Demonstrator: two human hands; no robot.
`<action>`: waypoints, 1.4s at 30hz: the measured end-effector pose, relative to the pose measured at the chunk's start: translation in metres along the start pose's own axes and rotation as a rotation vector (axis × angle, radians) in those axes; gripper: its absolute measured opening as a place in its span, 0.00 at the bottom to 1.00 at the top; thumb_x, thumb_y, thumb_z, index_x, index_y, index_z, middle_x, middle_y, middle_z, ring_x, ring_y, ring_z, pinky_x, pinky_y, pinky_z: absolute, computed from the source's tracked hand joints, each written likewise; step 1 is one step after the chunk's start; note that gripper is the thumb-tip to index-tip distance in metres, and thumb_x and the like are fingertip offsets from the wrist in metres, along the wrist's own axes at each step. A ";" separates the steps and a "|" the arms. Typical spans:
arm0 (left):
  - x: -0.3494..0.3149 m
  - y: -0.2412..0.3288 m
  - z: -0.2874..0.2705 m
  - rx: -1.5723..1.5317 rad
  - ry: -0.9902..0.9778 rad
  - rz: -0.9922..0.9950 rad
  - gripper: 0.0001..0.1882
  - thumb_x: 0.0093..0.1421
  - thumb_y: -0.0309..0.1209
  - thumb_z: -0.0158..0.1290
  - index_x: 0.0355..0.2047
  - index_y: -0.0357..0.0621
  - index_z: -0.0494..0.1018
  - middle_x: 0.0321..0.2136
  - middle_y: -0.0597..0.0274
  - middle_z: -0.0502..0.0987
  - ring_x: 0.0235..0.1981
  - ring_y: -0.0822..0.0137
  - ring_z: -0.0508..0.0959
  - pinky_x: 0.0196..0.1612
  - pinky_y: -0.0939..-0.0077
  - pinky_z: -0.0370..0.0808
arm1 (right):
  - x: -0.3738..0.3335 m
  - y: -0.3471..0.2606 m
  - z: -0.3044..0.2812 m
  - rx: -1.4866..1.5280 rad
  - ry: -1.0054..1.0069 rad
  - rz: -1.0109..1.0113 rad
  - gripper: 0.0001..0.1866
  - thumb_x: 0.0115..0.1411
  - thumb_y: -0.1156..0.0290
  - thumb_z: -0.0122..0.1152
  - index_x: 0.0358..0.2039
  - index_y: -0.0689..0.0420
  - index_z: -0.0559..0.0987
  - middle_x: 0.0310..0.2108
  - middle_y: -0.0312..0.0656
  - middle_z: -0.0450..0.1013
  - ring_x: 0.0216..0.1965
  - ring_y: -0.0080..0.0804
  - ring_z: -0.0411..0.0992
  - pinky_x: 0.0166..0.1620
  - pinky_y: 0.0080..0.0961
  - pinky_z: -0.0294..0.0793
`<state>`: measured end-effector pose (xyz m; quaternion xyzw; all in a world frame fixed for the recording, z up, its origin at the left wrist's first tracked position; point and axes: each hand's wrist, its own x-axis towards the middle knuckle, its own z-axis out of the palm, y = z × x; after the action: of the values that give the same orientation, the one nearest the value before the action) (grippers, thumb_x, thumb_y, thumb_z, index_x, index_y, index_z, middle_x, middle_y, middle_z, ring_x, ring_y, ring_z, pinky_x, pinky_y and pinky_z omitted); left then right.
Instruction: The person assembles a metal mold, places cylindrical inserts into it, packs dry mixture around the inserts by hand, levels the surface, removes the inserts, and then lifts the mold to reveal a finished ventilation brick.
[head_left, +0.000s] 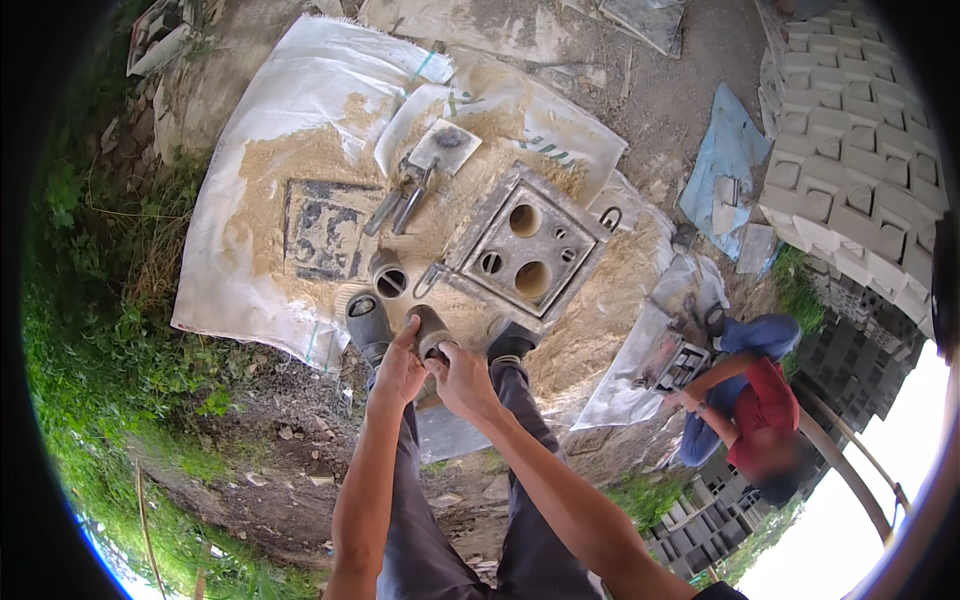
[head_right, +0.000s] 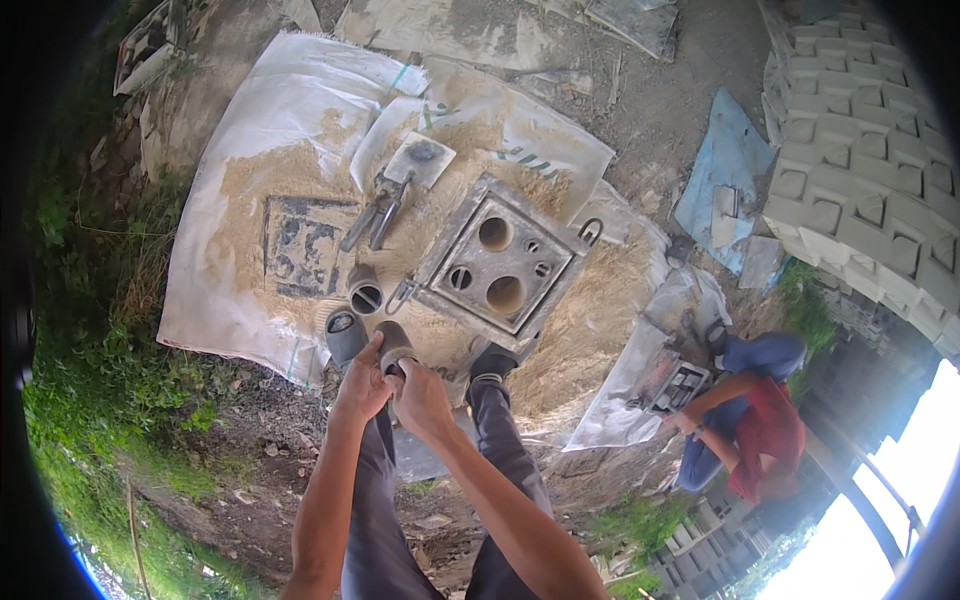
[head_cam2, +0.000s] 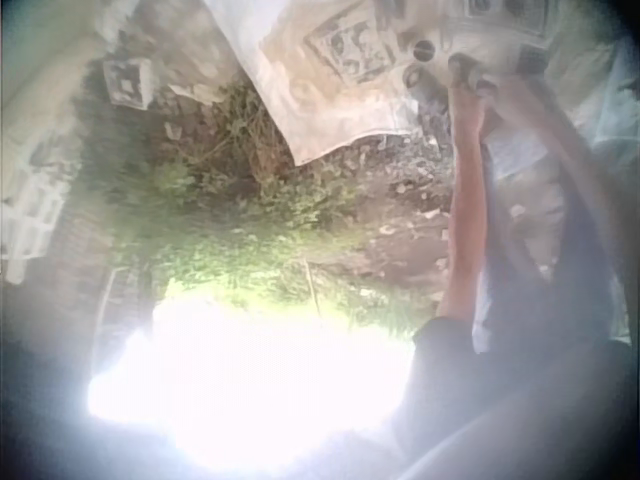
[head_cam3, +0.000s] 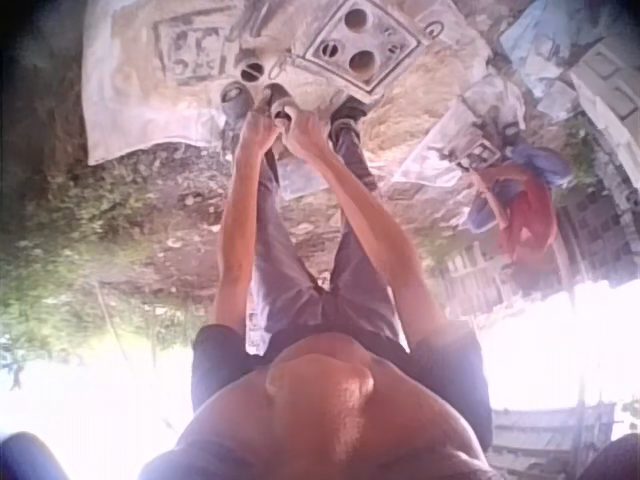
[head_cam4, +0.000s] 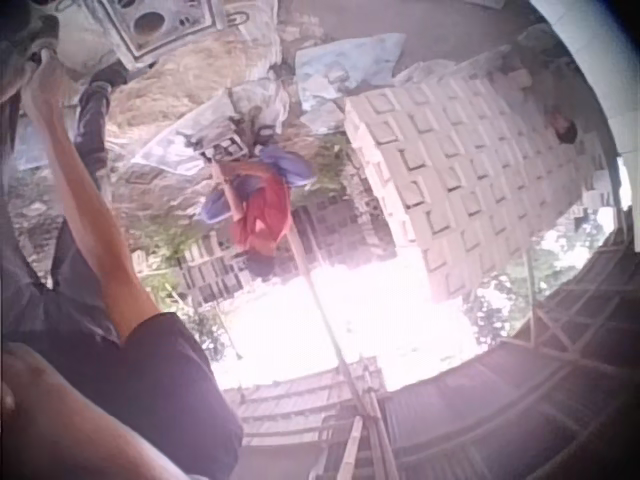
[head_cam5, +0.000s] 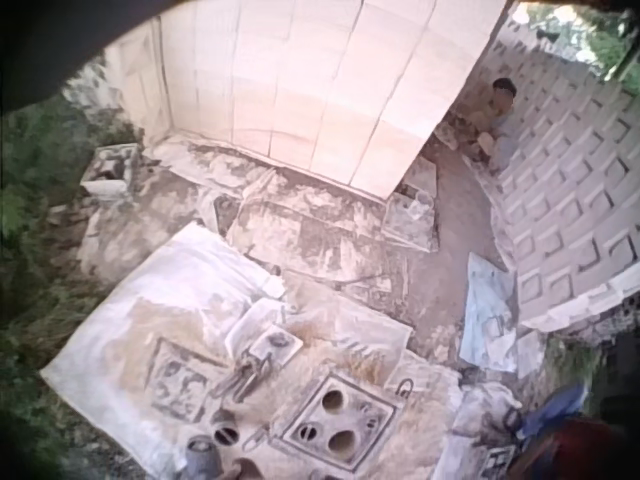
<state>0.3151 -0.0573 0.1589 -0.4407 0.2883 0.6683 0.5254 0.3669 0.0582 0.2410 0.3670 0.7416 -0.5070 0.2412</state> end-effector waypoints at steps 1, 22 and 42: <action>0.001 0.008 -0.023 -0.041 -0.029 0.009 0.16 0.66 0.43 0.46 0.39 0.43 0.72 0.29 0.62 0.78 0.28 0.67 0.79 0.29 0.76 0.76 | 0.005 -0.006 0.021 0.025 -0.021 0.016 0.09 0.58 0.71 0.54 0.34 0.66 0.72 0.29 0.63 0.72 0.36 0.62 0.71 0.38 0.46 0.69; 0.086 0.154 -0.136 0.367 0.122 0.349 0.26 0.70 0.40 0.38 0.66 0.47 0.52 0.59 0.54 0.64 0.53 0.63 0.71 0.53 0.70 0.71 | 0.179 -0.014 0.225 -0.330 0.017 -0.183 0.34 0.55 0.76 0.50 0.62 0.69 0.54 0.63 0.63 0.52 0.61 0.59 0.57 0.63 0.39 0.57; 0.066 0.035 0.021 1.952 0.151 1.296 0.41 0.53 0.44 0.60 0.63 0.43 0.55 0.62 0.54 0.59 0.62 0.52 0.60 0.63 0.52 0.54 | 0.092 0.093 0.012 0.447 0.630 0.065 0.15 0.64 0.64 0.54 0.41 0.63 0.78 0.34 0.45 0.78 0.29 0.28 0.74 0.37 0.25 0.74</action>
<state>0.2716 -0.0198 0.1064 0.3396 0.8794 0.2787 0.1836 0.3835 0.0946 0.1163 0.5716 0.6387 -0.5106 -0.0683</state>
